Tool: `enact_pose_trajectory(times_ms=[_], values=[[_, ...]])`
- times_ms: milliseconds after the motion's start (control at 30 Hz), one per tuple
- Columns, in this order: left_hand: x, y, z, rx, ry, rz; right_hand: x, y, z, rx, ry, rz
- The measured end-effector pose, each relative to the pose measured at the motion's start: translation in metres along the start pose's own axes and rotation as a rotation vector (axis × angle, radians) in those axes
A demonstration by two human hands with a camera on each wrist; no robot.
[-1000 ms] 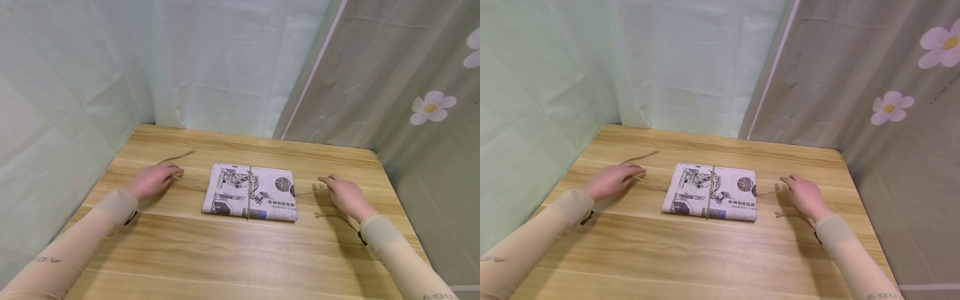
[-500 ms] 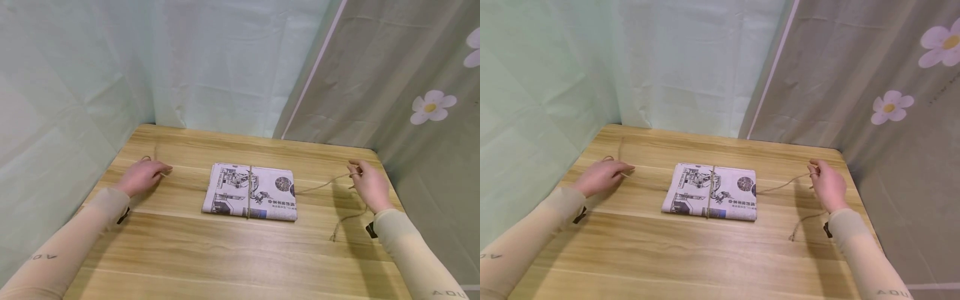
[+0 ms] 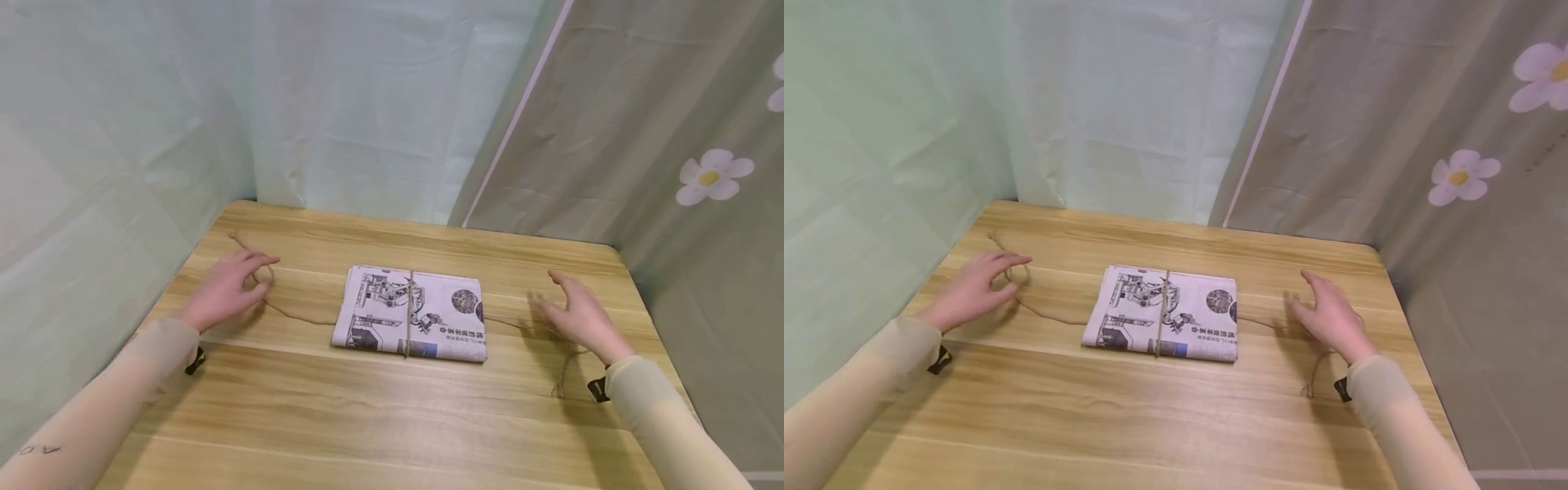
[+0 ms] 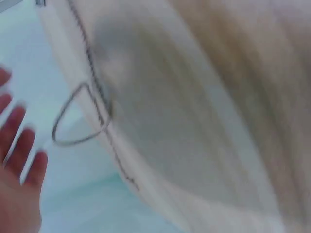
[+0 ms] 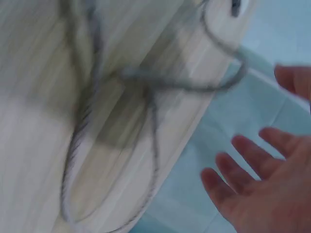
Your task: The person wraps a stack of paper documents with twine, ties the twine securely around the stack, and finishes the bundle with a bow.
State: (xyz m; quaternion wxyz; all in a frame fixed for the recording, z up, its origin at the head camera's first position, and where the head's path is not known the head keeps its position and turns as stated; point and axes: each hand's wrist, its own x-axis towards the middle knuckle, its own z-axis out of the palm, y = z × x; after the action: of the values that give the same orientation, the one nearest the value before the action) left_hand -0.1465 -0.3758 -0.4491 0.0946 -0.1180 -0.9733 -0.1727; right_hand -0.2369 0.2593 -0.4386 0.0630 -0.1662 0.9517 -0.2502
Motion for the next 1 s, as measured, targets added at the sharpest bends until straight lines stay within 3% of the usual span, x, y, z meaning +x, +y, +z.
enact_pose_trajectory(times_ms=[100, 167, 233, 333, 467, 533, 600, 700, 833, 1000], values=[[0.001, -0.004, -0.01, -0.012, 0.091, -0.124, -0.003, -0.01, -0.001, 0.018, 0.085, -0.024], [0.001, -0.008, -0.013, -0.034, 0.085, -0.214, -0.005, -0.019, 0.001, 0.026, 0.119, -0.053], [-0.002, -0.012, -0.014, -0.029, 0.04, -0.253, -0.004, -0.028, 0.006, 0.021, 0.139, -0.086], [-0.002, -0.018, -0.011, 0.078, -0.02, -0.18, -0.002, -0.04, 0.017, 0.018, 0.156, -0.147], [0.003, -0.019, -0.007, 0.219, 0.016, -0.012, 0.0, -0.052, 0.033, 0.01, 0.155, -0.227], [0.007, -0.018, -0.007, 0.228, 0.057, 0.007, 0.001, -0.059, 0.038, 0.005, 0.15, -0.266], [0.012, -0.013, -0.01, 0.205, 0.072, -0.018, 0.002, -0.065, 0.042, 0.0, 0.147, -0.293], [0.02, -0.001, -0.017, 0.117, 0.063, -0.103, 0.004, -0.074, 0.046, 0.004, 0.14, -0.306], [0.036, 0.03, -0.029, -0.057, 0.022, -0.198, 0.011, -0.082, 0.047, 0.038, 0.125, -0.275], [0.062, 0.079, -0.039, -0.223, 0.02, -0.175, 0.026, -0.093, 0.048, 0.13, 0.128, -0.243]])
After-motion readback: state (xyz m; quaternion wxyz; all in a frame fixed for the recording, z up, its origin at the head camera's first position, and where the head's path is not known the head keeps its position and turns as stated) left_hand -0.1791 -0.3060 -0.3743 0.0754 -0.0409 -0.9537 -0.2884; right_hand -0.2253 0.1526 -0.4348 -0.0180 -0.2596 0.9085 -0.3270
